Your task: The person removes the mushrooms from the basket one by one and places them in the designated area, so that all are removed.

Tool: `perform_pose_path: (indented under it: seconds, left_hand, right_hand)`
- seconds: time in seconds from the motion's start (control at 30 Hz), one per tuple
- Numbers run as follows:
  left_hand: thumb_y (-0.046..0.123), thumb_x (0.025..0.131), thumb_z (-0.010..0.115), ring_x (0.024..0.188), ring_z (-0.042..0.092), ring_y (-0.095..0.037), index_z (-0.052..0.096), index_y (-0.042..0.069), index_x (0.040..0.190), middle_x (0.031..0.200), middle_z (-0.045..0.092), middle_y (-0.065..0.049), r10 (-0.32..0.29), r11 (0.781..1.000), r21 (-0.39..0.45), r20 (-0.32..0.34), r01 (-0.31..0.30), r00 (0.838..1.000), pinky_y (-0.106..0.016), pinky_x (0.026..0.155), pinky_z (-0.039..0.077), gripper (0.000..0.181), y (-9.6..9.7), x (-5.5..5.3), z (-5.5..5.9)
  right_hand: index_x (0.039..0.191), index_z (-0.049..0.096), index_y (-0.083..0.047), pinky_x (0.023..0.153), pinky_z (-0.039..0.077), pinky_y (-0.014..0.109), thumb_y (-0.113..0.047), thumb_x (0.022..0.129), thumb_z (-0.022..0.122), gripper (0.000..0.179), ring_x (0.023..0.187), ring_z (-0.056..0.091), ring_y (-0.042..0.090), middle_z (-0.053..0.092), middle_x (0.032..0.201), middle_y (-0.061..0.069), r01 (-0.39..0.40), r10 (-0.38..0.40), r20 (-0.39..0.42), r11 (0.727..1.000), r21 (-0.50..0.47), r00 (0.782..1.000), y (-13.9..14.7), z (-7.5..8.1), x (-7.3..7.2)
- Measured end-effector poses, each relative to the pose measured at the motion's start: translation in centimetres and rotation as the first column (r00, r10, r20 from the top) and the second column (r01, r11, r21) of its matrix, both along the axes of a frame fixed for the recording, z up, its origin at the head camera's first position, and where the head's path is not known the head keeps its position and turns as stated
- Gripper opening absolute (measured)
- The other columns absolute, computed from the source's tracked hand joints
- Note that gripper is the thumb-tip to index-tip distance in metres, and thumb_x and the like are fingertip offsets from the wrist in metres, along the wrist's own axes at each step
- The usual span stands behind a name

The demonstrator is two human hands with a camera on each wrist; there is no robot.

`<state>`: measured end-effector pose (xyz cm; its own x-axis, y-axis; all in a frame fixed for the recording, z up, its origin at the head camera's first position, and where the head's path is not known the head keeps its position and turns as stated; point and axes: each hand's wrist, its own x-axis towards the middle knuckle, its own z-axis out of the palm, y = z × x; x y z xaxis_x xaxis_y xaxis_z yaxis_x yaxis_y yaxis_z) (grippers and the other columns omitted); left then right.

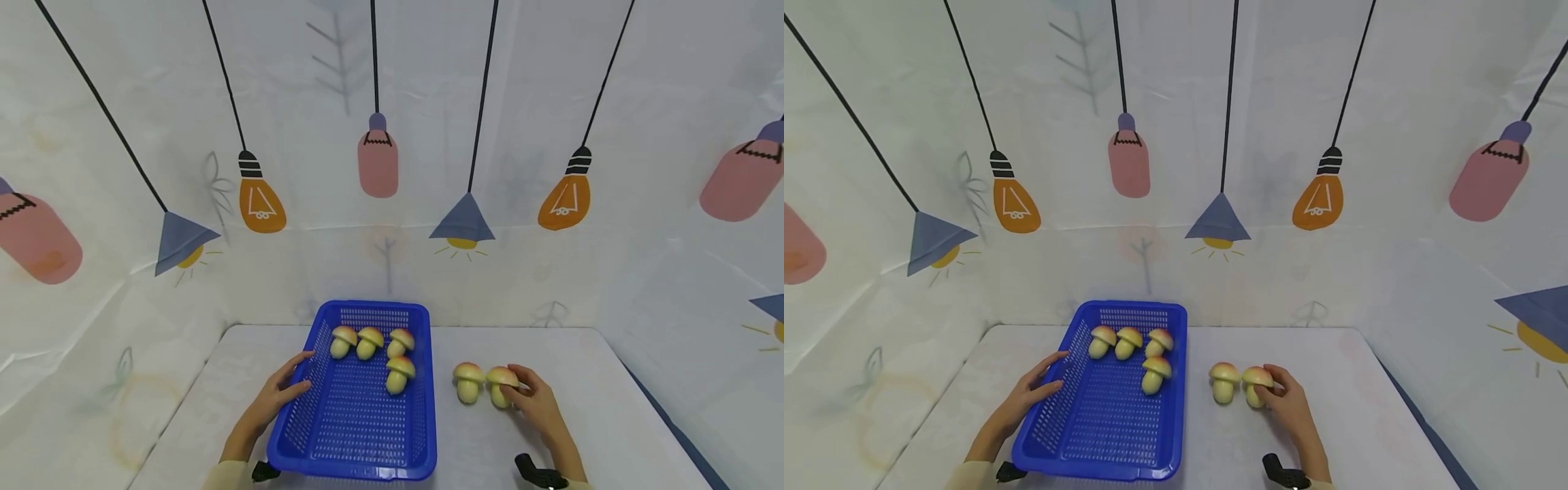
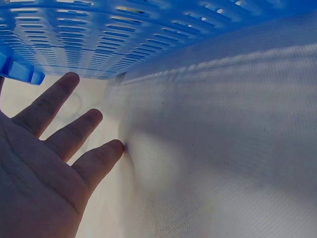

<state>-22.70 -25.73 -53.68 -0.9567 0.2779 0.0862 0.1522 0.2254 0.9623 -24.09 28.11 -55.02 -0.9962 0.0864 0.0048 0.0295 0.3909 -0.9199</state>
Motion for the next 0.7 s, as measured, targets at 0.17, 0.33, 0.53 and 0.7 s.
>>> perform_pose_path:
  seconds: [0.17, 0.33, 0.53, 0.7]
  left_hand:
    - [0.016, 0.104, 0.055, 0.127, 0.055, -0.043, 0.033, 0.012, 0.16, 0.155, 0.038, -0.034, -0.002, 1.0, 0.004, 0.001, 0.002, 1.0, -0.03, 0.089, 0.056, 0.06, 0.14, 0.01, 0.01]
    - [0.015, 0.104, 0.055, 0.127, 0.056, -0.042, 0.033, 0.011, 0.16, 0.155, 0.038, -0.034, -0.007, 1.0, 0.011, -0.004, 0.007, 1.0, -0.03, 0.089, 0.056, 0.06, 0.14, 0.06, 0.02]
    - [0.016, 0.104, 0.055, 0.126, 0.057, -0.038, 0.033, 0.012, 0.16, 0.155, 0.039, -0.034, -0.01, 1.0, 0.007, -0.008, 0.01, 1.0, -0.031, 0.089, 0.056, 0.06, 0.04, -0.04, -0.09]
    - [0.014, 0.105, 0.054, 0.123, 0.06, -0.031, 0.033, 0.013, 0.16, 0.153, 0.041, -0.035, -0.021, 1.0, 0.013, -0.019, 0.021, 1.0, -0.031, 0.089, 0.056, 0.059, -0.1, -0.2, -0.36]
  right_hand:
    - [0.143, 0.055, -0.003, 0.073, 0.055, 0.024, -0.023, 0.093, 0.077, 0.059, 0.115, 0.068, 0.032, 0.058, 0.141, 0.027, 0.004, -0.004, 0.003, 1.0, -0.004, 1.0, -0.07, -0.21, -0.2]
    - [0.143, 0.055, -0.003, 0.073, 0.055, 0.025, -0.023, 0.093, 0.077, 0.059, 0.111, 0.069, 0.025, 0.059, 0.14, 0.026, -0.001, 0.001, 0.004, 1.0, -0.005, 1.0, -0.12, -0.32, -0.35]
    - [0.143, 0.055, -0.002, 0.074, 0.055, 0.024, -0.021, 0.093, 0.076, 0.058, 0.102, 0.067, 0.009, 0.058, 0.141, 0.027, -0.009, 0.009, 0.002, 1.0, -0.017, 1.0, -0.16, -0.25, -0.37]
    - [0.146, 0.052, -0.001, 0.077, 0.055, 0.023, -0.023, 0.094, 0.076, 0.061, 0.106, 0.067, 0.012, 0.054, 0.146, 0.028, -0.025, 0.025, 0.012, 0.999, -0.022, 1.0, -0.04, -0.12, -0.13]
